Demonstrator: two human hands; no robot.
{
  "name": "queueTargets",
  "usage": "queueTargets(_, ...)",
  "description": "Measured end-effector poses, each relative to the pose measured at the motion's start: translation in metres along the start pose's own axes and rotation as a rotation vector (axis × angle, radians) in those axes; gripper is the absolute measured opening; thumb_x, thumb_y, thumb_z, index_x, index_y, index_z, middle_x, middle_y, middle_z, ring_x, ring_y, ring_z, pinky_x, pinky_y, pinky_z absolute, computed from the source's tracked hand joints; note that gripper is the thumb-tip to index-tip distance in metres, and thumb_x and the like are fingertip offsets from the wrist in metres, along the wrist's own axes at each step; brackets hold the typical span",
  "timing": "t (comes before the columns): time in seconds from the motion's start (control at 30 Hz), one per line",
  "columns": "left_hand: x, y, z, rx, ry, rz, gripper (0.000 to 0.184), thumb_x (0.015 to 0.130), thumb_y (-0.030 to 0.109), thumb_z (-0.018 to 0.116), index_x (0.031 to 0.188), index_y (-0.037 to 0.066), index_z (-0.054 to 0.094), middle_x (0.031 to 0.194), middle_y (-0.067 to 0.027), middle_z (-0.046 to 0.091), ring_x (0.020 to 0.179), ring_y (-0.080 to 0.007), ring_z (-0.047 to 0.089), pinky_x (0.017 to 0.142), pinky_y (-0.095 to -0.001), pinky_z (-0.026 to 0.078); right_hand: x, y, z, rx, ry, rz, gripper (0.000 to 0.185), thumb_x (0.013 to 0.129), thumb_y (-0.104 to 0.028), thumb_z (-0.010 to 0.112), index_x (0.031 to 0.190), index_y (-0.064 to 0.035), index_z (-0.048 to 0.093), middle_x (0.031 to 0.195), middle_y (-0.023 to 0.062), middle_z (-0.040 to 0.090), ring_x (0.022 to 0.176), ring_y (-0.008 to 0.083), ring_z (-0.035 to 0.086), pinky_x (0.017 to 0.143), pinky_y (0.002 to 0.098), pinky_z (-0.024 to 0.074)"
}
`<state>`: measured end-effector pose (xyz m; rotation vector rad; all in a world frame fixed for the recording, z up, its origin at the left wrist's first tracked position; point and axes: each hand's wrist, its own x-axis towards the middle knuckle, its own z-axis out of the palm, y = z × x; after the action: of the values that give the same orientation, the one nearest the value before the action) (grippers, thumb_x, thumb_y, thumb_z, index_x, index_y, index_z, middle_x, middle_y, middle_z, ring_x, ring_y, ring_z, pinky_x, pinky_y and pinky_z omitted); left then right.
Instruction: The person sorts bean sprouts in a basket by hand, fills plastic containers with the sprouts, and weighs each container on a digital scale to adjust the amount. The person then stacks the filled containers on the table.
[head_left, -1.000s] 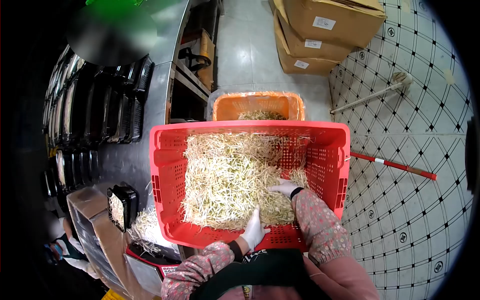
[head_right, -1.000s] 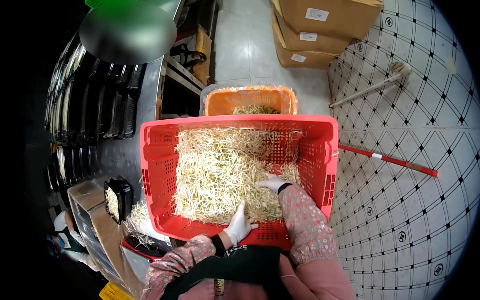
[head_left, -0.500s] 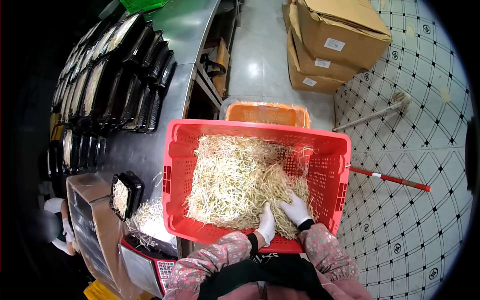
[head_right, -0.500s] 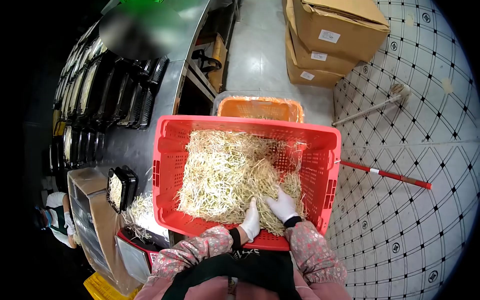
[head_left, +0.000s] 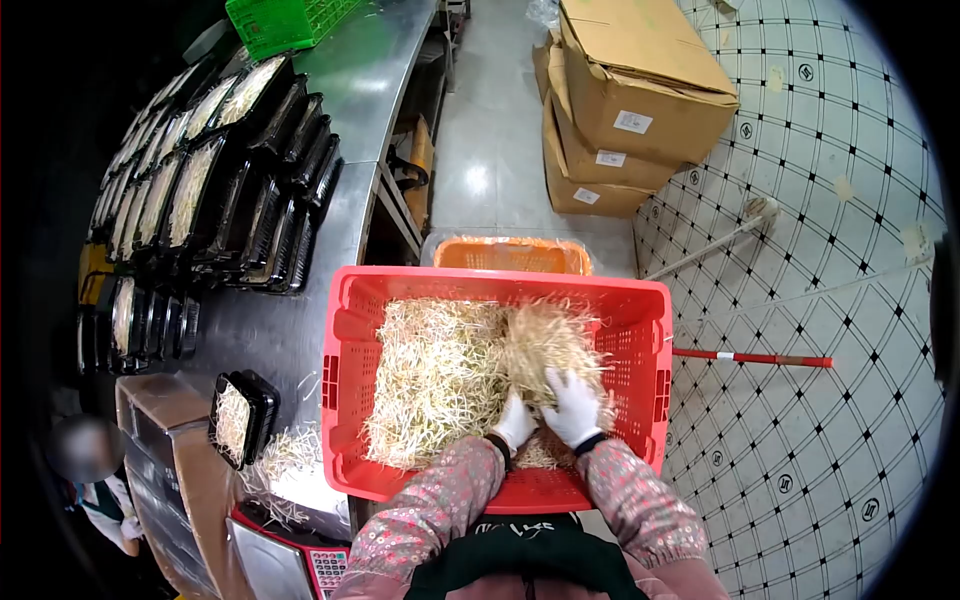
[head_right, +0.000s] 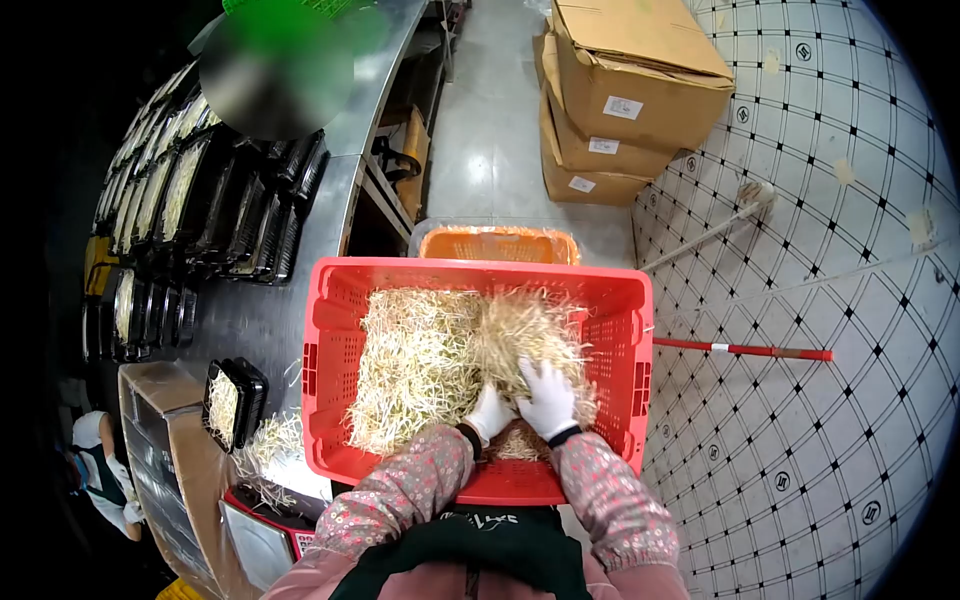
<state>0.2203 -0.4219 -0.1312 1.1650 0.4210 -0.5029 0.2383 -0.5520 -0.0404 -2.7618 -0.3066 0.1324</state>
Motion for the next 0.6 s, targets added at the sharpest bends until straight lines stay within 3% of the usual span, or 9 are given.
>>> queueTargets(0.03,0.002,0.009,-0.003,-0.512,0.081,-0.495,0.073,0.098,0.063,0.027,0.147,0.008,0.030,0.143,-0.0120,0.046,0.128,-0.0315,0.045,0.109,-0.0529,0.031,0.003,0.004,0.020,-0.015,-0.169,0.017,0.076,0.078,-0.032,0.071,0.146,-0.0197,0.040,0.126,0.0227,0.050,0.106,0.0399,0.055,0.087,0.0483,0.0485)
queueTargets(0.07,-0.008,0.005,-0.010,-0.396,0.093,-0.498,0.085,0.095,0.072,0.022,0.152,0.008,0.017,0.151,-0.0186,0.035,0.132,-0.0384,0.041,0.106,-0.0606,0.030,-0.002,0.015,0.049,-0.024,-0.230,-0.019,0.080,0.079,-0.034,0.070,0.149,-0.0223,0.034,0.131,0.0254,0.047,0.111,0.0419,0.053,0.090,0.0494,0.0476)
queueTargets(0.17,-0.040,0.019,-0.024,-0.358,0.014,-0.585,0.088,0.096,0.067,0.034,0.156,0.010,0.003,0.159,-0.0199,0.021,0.136,-0.0432,0.037,0.103,-0.0554,0.036,-0.008,0.023,0.073,-0.031,-0.372,-0.023,0.089,0.081,-0.037,0.070,0.155,-0.0275,0.021,0.142,0.0313,0.038,0.125,0.0477,0.044,0.101,0.0519,0.0430)
queueTargets(0.23,-0.059,0.027,-0.043,-0.406,-0.100,-0.582,0.079,0.099,0.053,0.046,0.154,0.007,0.014,0.150,-0.0178,0.038,0.120,-0.0350,0.054,0.094,-0.0475,0.047,0.000,0.022,0.052,0.079,-0.536,0.006,0.091,0.080,-0.040,0.071,0.155,-0.0273,0.020,0.147,0.0319,0.032,0.131,0.0499,0.038,0.105,0.0521,0.0397)
queueTargets(0.3,-0.085,0.061,-0.050,-0.260,-0.186,-0.487,0.072,0.101,0.049,0.045,0.153,0.005,0.021,0.151,-0.0182,0.038,0.124,-0.0332,0.053,0.099,-0.0446,0.045,0.003,0.030,0.036,0.112,-0.539,0.009,0.087,0.080,-0.039,0.071,0.154,-0.0297,0.024,0.152,0.0264,0.030,0.132,0.0465,0.040,0.106,0.0523,0.0398)
queueTargets(0.37,-0.108,0.094,-0.061,-0.139,-0.195,-0.400,0.068,0.102,0.045,0.044,0.151,0.003,0.026,0.150,-0.0186,0.040,0.127,-0.0303,0.052,0.104,-0.0414,0.042,0.010,0.049,0.023,0.358,-0.574,-0.044,0.073,0.082,-0.039,0.070,0.148,-0.0234,0.041,0.146,0.0261,0.041,0.131,0.0406,0.045,0.108,0.0465,0.0397)
queueTargets(0.43,-0.125,0.102,-0.080,-0.176,-0.120,-0.294,0.058,0.103,0.039,0.045,0.146,0.000,0.036,0.139,-0.0187,0.052,0.120,-0.0286,0.058,0.100,-0.0390,0.046,0.025,0.052,-0.004,0.777,-0.411,0.220,0.057,0.085,-0.035,0.074,0.132,-0.0068,0.059,0.132,0.0200,0.060,0.127,0.0264,0.054,0.106,0.0373,0.0416)
queueTargets(0.57,-0.147,0.112,-0.110,-0.239,0.044,-0.134,0.050,0.103,0.033,0.046,0.140,-0.001,0.045,0.124,-0.0163,0.063,0.107,-0.0249,0.065,0.092,-0.0356,0.051,0.070,0.106,0.085,0.974,0.067,0.513,0.076,0.080,-0.038,0.079,0.140,-0.0020,0.049,0.139,0.0185,0.054,0.129,0.0278,0.052,0.106,0.0360,0.0413)
queueTargets(0.6,-0.151,0.116,-0.111,-0.223,0.098,-0.104,0.049,0.103,0.032,0.046,0.139,-0.001,0.045,0.123,-0.0162,0.064,0.107,-0.0250,0.065,0.091,-0.0355,0.051,0.082,0.091,0.062,0.858,-0.036,0.587,0.094,0.075,-0.045,0.082,0.146,-0.0001,0.039,0.143,0.0212,0.049,0.130,0.0298,0.050,0.107,0.0384,0.0401)
